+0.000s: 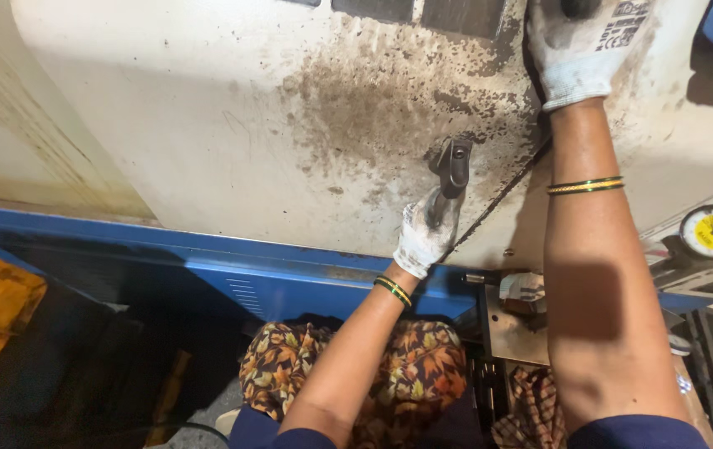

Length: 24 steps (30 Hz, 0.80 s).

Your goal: The person opens the safety door of a metal lathe, removes a cylindrical metal rod from the chuck, and places it on a nearby workbench. They then pick up another rod, insert it into the chuck, and close the door. The person also uses a dial indicator to measure a rod and places it into a yellow bin.

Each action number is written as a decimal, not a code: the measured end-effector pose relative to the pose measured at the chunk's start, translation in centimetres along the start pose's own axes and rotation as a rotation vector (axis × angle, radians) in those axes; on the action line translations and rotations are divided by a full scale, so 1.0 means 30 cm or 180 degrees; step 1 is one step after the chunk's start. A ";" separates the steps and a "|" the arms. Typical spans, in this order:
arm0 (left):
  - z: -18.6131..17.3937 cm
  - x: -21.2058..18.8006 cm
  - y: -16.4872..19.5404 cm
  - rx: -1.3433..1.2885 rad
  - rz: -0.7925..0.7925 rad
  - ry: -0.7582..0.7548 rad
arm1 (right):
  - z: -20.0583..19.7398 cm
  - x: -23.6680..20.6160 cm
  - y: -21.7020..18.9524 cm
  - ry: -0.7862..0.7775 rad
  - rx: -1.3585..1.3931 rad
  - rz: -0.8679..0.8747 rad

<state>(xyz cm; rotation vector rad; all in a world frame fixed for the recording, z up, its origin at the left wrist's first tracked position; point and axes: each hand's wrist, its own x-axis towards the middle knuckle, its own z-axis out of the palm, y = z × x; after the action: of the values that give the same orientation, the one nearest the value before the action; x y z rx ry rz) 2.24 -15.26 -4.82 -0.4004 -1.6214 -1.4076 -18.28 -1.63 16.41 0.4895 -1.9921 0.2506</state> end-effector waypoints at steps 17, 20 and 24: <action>0.043 0.006 -0.019 0.0043 0.0021 -0.0035 | -0.079 0.043 -0.058 -0.0079 0.1592 0.0049; 0.060 -0.005 -0.022 0.0000 -0.0057 0.0004 | -0.117 0.041 -0.069 0.1117 -0.0859 -0.1373; 0.082 -0.034 -0.047 0.0122 -0.0228 -0.0115 | -0.107 0.014 -0.048 -0.0560 0.1815 0.0537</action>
<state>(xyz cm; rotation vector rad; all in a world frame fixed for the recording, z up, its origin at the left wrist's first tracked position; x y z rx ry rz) 0.70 -13.13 -6.28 -0.3502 -1.7043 -1.4276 -15.23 -1.81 18.20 0.7194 -2.1254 0.9232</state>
